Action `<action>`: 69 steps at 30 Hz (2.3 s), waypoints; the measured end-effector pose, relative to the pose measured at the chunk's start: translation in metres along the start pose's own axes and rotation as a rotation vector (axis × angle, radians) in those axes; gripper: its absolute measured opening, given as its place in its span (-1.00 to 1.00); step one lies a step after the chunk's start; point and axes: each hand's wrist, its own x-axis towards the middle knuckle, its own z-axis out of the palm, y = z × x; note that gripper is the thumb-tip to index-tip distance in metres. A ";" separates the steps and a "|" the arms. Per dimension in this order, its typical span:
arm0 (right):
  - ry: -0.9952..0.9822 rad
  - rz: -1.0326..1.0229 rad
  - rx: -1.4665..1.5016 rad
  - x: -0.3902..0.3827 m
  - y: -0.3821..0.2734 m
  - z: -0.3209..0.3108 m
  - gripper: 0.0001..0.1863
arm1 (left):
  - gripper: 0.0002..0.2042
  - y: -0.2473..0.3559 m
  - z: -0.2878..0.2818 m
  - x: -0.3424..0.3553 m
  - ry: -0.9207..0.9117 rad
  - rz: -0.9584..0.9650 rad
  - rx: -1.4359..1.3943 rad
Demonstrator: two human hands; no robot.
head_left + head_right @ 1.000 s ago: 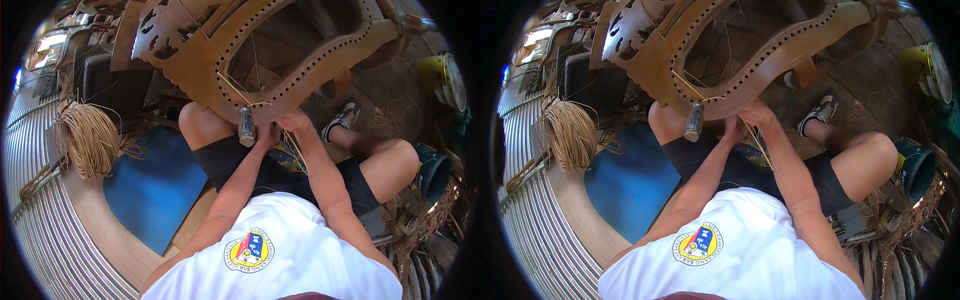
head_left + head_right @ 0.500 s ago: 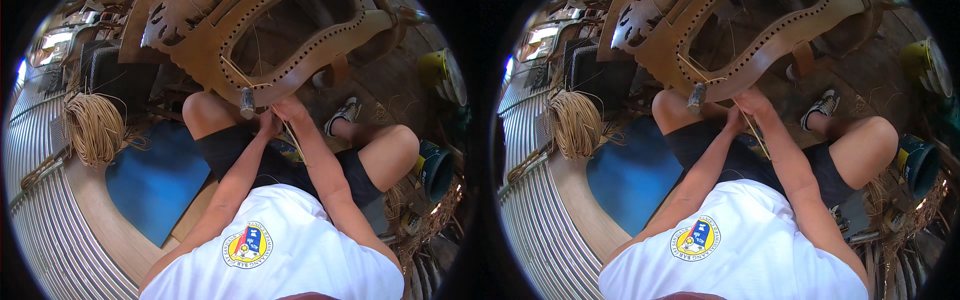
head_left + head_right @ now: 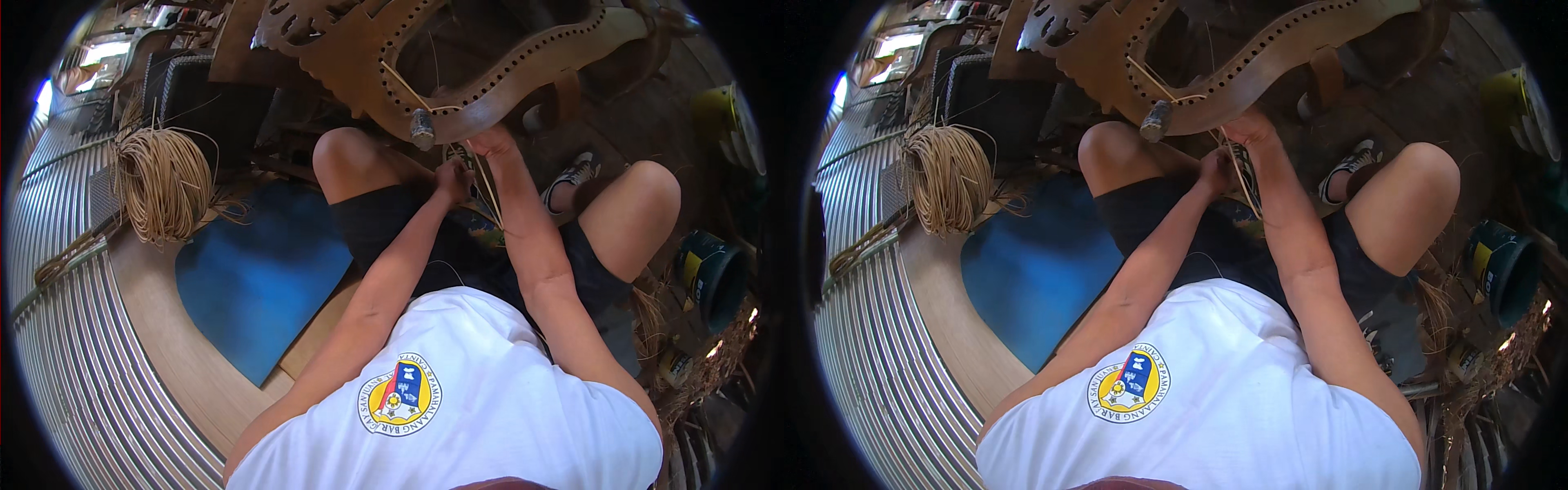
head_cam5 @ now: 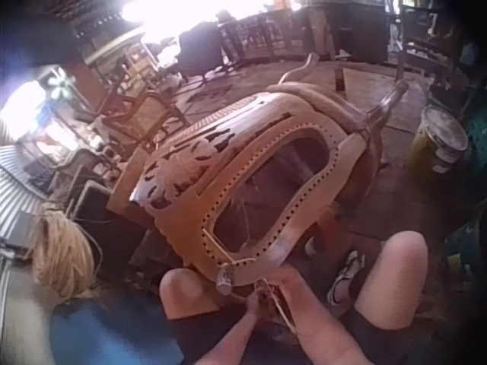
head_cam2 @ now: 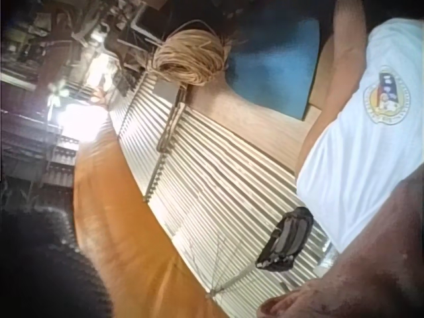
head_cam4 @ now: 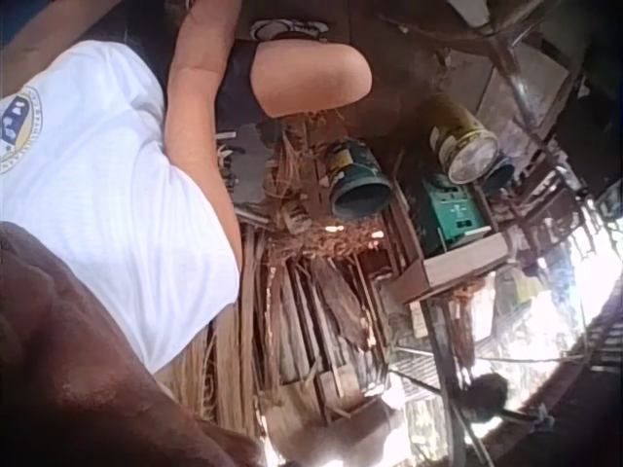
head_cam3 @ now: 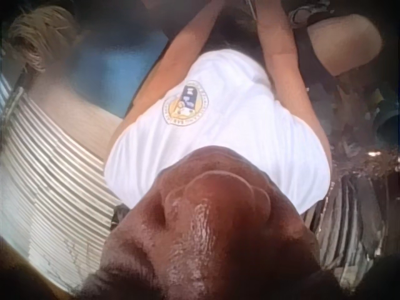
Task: Repairing a wooden chair seat by weaving rattan strands through pre-drilled holes in the frame.
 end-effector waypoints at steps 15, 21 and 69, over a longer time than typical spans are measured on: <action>-0.009 0.171 -0.034 0.008 -0.015 -0.010 -0.58 | -0.78 0.098 0.029 -0.070 0.052 0.155 0.707; -0.178 -0.023 -0.153 0.022 -0.019 0.011 -0.73 | -0.79 0.098 0.030 -0.067 0.057 0.115 0.475; 0.237 0.188 -0.082 -0.035 -0.017 0.056 -0.67 | -0.64 0.112 0.035 -0.075 -0.081 0.281 1.019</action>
